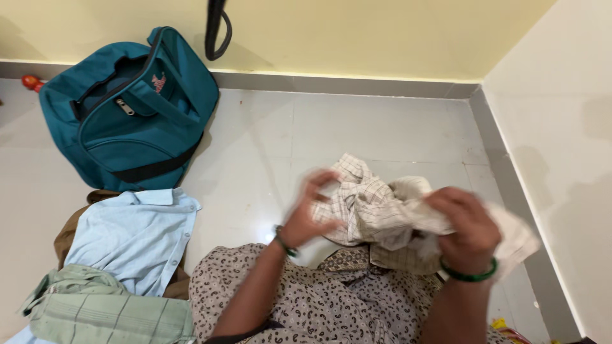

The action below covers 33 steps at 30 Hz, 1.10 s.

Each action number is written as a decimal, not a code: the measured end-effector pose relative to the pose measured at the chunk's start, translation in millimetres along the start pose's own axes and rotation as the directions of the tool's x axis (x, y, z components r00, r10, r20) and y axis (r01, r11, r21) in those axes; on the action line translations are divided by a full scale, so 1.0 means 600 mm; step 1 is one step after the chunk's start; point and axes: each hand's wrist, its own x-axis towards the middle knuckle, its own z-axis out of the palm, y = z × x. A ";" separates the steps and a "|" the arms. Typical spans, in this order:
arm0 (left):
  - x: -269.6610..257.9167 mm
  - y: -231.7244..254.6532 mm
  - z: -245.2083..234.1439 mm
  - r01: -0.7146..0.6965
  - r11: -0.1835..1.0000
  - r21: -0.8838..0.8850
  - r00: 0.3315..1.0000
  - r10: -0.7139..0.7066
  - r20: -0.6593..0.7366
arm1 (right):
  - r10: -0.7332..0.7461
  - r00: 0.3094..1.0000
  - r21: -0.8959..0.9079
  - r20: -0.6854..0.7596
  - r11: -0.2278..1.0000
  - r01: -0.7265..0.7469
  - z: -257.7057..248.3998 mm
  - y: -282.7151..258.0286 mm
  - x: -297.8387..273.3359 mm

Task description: The person buttons a checkered shirt laid on the floor, then folds it by hand. The shirt is smoothed, sleeves are folded in, and the garment is folded into a compact rectangle.

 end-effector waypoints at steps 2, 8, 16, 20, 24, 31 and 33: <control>0.007 -0.010 0.080 0.243 0.969 0.050 0.906 -0.245 0.346 | -0.059 0.995 0.049 0.084 0.997 0.055 -0.003 -0.040 0.007; 0.019 -0.010 0.112 -0.305 0.796 0.523 0.712 -0.174 0.680 | -0.266 0.959 0.091 0.098 0.962 0.257 -0.112 -0.059 -0.003; -0.046 0.072 -0.059 -0.129 0.474 0.871 0.724 -0.556 0.409 | 0.117 0.993 -0.337 0.005 0.935 -0.108 -0.221 0.084 -0.102; -0.127 0.071 -0.162 0.335 0.453 0.826 0.931 -0.292 -0.218 | 0.628 0.778 -0.580 0.019 0.641 -0.504 -0.211 0.153 -0.115; -0.172 0.057 -0.242 0.515 0.839 0.173 0.820 -0.424 -0.385 | 0.865 0.501 -0.712 0.036 0.374 -0.594 -0.227 0.233 -0.200; 0.050 -0.010 -0.212 0.152 0.413 -0.898 0.928 -0.372 -0.013 | 0.725 0.682 -0.650 -0.090 0.476 -0.592 -0.059 0.343 -0.095; 0.131 0.019 -0.222 -0.174 0.319 -0.932 0.979 -0.044 -0.198 | 0.512 0.808 -0.481 -0.293 0.651 -0.587 -0.040 0.351 -0.030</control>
